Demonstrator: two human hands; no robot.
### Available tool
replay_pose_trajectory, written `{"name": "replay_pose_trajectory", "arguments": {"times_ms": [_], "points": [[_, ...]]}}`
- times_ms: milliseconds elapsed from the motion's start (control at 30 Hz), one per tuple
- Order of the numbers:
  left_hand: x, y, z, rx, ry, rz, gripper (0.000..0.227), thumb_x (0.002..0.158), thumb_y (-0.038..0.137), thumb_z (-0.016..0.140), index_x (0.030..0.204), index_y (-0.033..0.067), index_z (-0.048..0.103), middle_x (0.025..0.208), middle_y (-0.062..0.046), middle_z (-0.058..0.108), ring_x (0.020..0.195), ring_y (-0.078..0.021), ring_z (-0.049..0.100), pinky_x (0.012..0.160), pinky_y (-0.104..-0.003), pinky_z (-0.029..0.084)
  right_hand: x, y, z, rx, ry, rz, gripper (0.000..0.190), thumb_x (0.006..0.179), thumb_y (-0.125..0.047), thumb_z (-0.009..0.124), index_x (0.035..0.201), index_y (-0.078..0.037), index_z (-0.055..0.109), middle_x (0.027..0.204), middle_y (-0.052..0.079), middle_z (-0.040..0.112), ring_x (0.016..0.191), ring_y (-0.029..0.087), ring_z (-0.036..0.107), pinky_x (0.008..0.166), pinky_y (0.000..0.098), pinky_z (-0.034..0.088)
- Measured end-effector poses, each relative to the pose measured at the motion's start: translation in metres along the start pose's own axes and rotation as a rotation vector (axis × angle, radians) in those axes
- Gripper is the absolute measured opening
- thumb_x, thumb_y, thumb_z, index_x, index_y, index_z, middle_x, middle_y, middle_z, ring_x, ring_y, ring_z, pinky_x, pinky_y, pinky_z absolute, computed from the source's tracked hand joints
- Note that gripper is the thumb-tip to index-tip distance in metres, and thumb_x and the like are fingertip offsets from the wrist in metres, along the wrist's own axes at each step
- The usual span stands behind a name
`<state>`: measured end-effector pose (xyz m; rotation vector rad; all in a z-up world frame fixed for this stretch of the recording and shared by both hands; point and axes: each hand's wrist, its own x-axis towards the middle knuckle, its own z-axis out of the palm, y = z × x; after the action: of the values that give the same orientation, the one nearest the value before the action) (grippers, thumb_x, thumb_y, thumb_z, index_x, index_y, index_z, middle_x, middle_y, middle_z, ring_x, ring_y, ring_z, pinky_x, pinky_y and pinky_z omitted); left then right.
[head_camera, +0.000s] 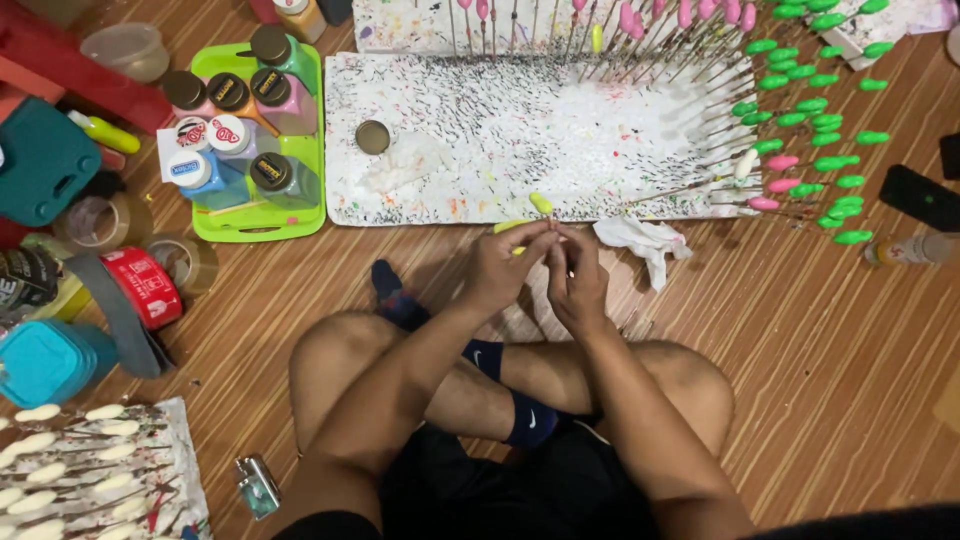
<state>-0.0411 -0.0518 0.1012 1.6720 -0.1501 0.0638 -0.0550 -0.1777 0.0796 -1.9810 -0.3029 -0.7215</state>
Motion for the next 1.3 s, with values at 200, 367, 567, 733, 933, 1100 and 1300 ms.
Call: {"name": "replay_pose_trajectory", "arguments": {"times_ms": [200, 367, 567, 733, 933, 1100, 1300], "points": [[0.017, 0.003, -0.012, 0.136, 0.058, 0.373, 0.008, 0.097, 0.021, 0.074, 0.1, 0.0194, 0.081, 0.096, 0.0, 0.08, 0.096, -0.0209, 0.077, 0.099, -0.037, 0.058, 0.003, 0.021, -0.009, -0.1, -0.023, -0.042, 0.013, 0.1, -0.005, 0.068, 0.111, -0.007, 0.074, 0.097, 0.006, 0.077, 0.09, 0.029, 0.074, 0.083, 0.0396, 0.058], [0.027, -0.005, 0.002, 0.222, 0.087, 0.501, 0.009, 0.094, 0.017, 0.077, 0.1, 0.0103, 0.079, 0.097, -0.007, 0.079, 0.094, -0.0272, 0.077, 0.088, -0.04, 0.061, 0.003, 0.072, -0.002, -0.135, 0.011, -0.088, 0.015, 0.098, -0.001, 0.068, 0.111, -0.005, 0.075, 0.095, 0.011, 0.073, 0.089, 0.038, 0.071, 0.081, 0.0437, 0.057], [0.069, -0.049, 0.007, 0.299, 0.095, 0.513, 0.012, 0.094, 0.018, 0.077, 0.095, 0.0068, 0.079, 0.095, -0.012, 0.079, 0.093, -0.0319, 0.076, 0.081, -0.042, 0.063, 0.032, 0.085, 0.014, -0.107, 0.033, -0.108, 0.013, 0.099, -0.003, 0.07, 0.109, -0.007, 0.077, 0.092, 0.008, 0.073, 0.088, 0.031, 0.073, 0.08, 0.0407, 0.058], [0.124, -0.053, -0.004, 0.378, 0.13, 0.535, 0.013, 0.1, 0.022, 0.069, 0.101, 0.0135, 0.079, 0.098, -0.003, 0.079, 0.096, -0.0213, 0.077, 0.082, -0.032, 0.062, 0.056, 0.118, 0.016, -0.14, -0.028, 0.048, 0.024, 0.098, -0.009, 0.075, 0.12, -0.003, 0.07, 0.106, 0.019, 0.072, 0.096, 0.04, 0.073, 0.082, 0.0467, 0.061], [0.219, -0.104, 0.001, 1.005, 0.146, 0.813, 0.013, 0.097, 0.017, 0.07, 0.109, 0.0139, 0.075, 0.101, 0.004, 0.077, 0.101, -0.0115, 0.073, 0.09, -0.023, 0.06, 0.058, 0.16, 0.01, -0.274, -0.108, 0.309, 0.039, 0.094, -0.012, 0.077, 0.129, -0.001, 0.064, 0.116, 0.023, 0.067, 0.109, 0.046, 0.067, 0.089, 0.0542, 0.059], [0.273, -0.133, 0.026, 0.933, 0.182, 0.813, 0.017, 0.104, 0.022, 0.06, 0.11, 0.0136, 0.074, 0.1, 0.005, 0.076, 0.097, -0.0083, 0.074, 0.084, -0.019, 0.06, 0.056, 0.18, 0.011, -0.3, -0.157, 0.397, 0.041, 0.094, -0.018, 0.077, 0.131, -0.003, 0.066, 0.114, 0.021, 0.067, 0.109, 0.044, 0.068, 0.093, 0.0491, 0.057], [0.301, -0.157, 0.044, 0.907, 0.224, 0.78, 0.02, 0.104, 0.026, 0.059, 0.111, 0.0147, 0.073, 0.098, 0.005, 0.076, 0.097, -0.008, 0.073, 0.082, -0.017, 0.061, 0.056, 0.183, 0.013, -0.307, -0.116, 0.366, 0.038, 0.094, -0.017, 0.079, 0.128, -0.005, 0.068, 0.11, 0.017, 0.066, 0.106, 0.041, 0.069, 0.091, 0.0477, 0.057]]}}
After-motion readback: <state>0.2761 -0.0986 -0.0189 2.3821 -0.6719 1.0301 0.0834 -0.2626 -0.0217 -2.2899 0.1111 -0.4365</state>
